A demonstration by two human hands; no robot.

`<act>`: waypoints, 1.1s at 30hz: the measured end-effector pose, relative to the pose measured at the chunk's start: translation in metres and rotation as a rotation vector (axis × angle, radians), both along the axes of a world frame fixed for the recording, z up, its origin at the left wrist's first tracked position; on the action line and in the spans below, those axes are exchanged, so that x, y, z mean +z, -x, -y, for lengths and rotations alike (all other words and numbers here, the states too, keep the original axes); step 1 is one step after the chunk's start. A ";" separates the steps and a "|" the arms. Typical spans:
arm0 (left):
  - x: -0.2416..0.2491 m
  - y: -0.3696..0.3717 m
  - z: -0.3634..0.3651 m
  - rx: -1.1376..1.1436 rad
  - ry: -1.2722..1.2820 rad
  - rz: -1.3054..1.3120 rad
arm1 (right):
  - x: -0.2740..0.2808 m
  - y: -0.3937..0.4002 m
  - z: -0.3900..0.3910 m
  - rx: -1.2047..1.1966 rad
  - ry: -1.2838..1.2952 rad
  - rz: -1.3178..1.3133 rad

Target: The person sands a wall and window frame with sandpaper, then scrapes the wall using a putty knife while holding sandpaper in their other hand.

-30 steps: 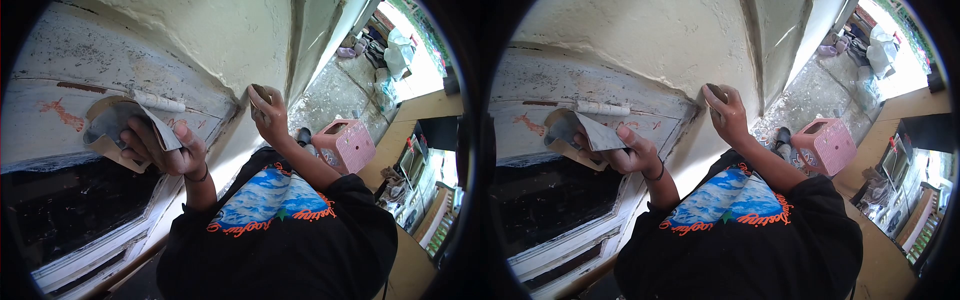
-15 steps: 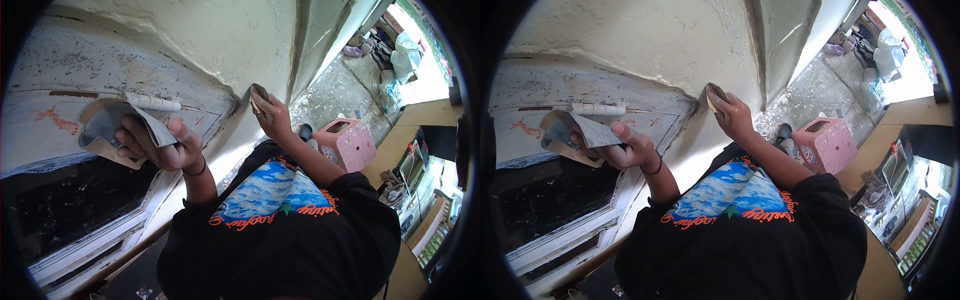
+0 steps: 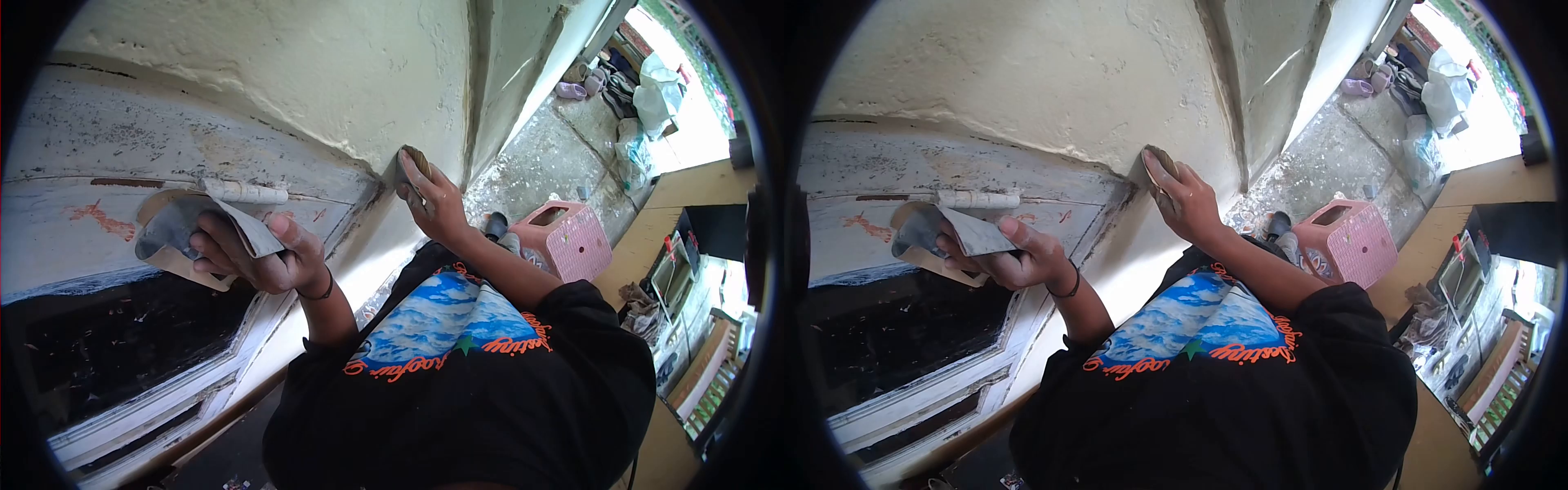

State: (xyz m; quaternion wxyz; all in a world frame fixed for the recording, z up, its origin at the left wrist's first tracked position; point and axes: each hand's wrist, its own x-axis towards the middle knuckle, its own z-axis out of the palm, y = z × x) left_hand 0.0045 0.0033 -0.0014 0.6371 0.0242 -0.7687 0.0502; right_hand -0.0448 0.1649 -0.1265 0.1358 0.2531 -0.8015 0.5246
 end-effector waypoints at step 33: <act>-0.006 -0.007 0.004 0.039 -0.005 0.054 | 0.128 0.037 0.017 0.175 0.246 -0.413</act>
